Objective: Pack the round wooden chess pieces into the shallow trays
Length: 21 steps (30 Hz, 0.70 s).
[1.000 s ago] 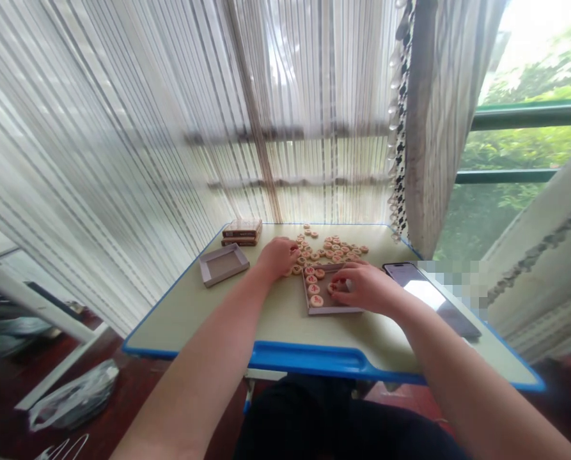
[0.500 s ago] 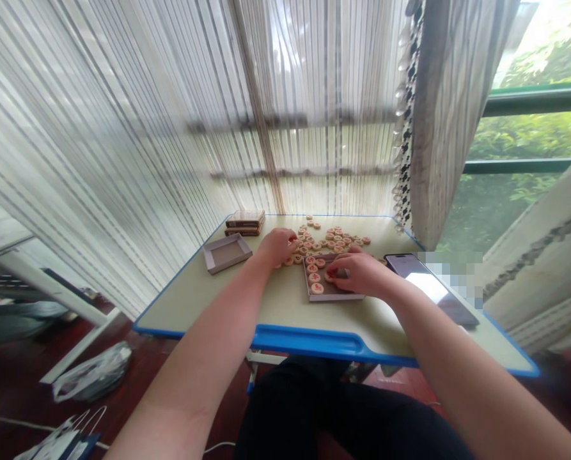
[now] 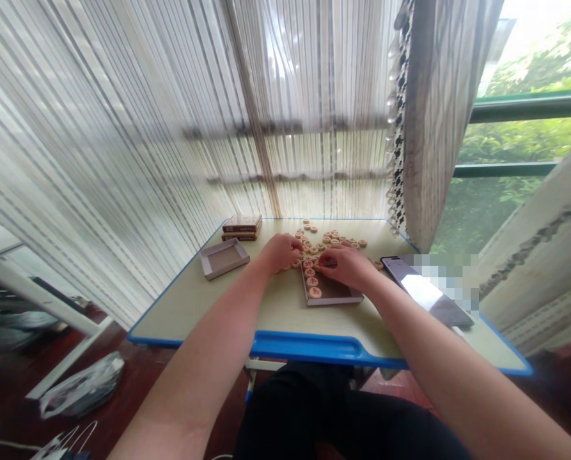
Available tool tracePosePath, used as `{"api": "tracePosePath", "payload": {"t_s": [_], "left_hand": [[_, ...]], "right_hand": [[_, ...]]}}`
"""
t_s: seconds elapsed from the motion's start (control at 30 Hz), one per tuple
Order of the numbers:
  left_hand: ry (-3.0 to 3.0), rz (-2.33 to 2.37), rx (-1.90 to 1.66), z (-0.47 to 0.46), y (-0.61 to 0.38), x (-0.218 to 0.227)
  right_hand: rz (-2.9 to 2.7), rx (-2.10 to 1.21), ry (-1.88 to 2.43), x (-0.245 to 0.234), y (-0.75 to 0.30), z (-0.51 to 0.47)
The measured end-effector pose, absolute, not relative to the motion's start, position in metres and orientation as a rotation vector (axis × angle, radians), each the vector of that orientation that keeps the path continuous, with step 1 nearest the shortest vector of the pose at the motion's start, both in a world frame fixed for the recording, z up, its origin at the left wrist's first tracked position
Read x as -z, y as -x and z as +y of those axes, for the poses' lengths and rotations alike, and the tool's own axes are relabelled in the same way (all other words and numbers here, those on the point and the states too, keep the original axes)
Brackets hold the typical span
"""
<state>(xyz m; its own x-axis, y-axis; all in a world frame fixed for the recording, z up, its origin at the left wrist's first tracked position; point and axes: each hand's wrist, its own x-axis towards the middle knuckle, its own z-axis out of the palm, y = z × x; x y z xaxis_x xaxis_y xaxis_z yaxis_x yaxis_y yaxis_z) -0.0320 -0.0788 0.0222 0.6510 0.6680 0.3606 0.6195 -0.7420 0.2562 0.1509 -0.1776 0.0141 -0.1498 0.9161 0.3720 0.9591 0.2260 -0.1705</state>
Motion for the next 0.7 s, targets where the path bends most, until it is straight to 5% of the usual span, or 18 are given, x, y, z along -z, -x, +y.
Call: {"api": "tracePosePath", "payload": {"t_s": [0.7], "left_hand": [[-2.877, 1.388, -0.608, -0.071, 0.036, -0.016]], "right_hand": [[-2.004, 0.03, 1.596, -0.011, -0.159, -0.174]]}}
